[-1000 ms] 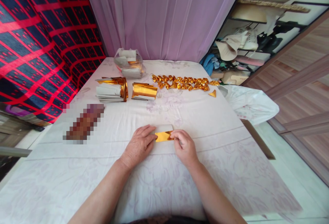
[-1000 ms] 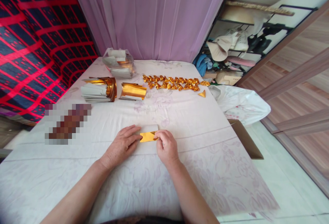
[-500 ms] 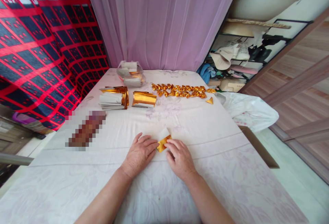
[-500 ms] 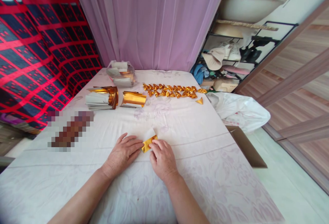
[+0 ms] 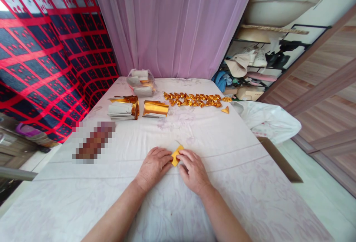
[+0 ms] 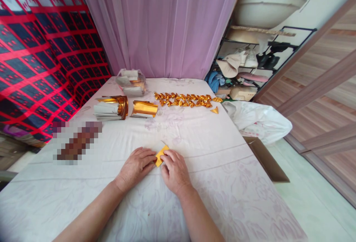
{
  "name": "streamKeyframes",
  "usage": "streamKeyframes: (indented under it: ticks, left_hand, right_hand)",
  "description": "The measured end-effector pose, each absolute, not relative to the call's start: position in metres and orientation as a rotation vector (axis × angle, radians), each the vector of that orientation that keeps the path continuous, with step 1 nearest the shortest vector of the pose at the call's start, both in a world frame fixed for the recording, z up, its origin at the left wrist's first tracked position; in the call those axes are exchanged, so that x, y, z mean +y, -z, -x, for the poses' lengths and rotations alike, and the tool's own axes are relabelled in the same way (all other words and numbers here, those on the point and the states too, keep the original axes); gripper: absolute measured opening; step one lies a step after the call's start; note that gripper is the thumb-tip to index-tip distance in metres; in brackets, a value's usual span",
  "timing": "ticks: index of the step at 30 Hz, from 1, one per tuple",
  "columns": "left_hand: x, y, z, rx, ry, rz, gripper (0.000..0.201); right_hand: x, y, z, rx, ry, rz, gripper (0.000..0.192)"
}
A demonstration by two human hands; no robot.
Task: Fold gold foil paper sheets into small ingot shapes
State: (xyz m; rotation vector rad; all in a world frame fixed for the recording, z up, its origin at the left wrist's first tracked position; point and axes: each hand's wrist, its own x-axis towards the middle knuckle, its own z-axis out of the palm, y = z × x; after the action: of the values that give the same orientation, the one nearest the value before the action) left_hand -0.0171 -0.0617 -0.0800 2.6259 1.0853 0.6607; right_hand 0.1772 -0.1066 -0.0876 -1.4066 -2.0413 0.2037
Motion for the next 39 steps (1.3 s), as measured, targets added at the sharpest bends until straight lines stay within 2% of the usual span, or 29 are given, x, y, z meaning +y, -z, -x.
streamKeyframes:
  ticks: [8,18,31,39]
  left_hand:
    - [-0.0603,0.0778,0.0136,1.062,-0.708,-2.583,0.015]
    - [-0.0619,0.0805,0.0166,1.068,-0.743,-2.564,0.02]
    - [-0.0652,0.0727,0.0141,1.129,-0.68,-2.621,0.018]
    - [-0.0658,0.0726,0.0161,1.141,-0.709,-2.616,0.015]
  right_hand:
    - [-0.1086,0.0854,-0.1773,-2.087,-0.228,1.42,0.032]
    - [-0.1068,0.0845,-0.1777,-2.142,-0.148,1.427,0.019]
    - [-0.1065,0.0874,-0.1778,-2.013,-0.127,1.444,0.025]
    - [-0.1093,0.0841,-0.1801,-1.973,-0.145,1.503,0.017]
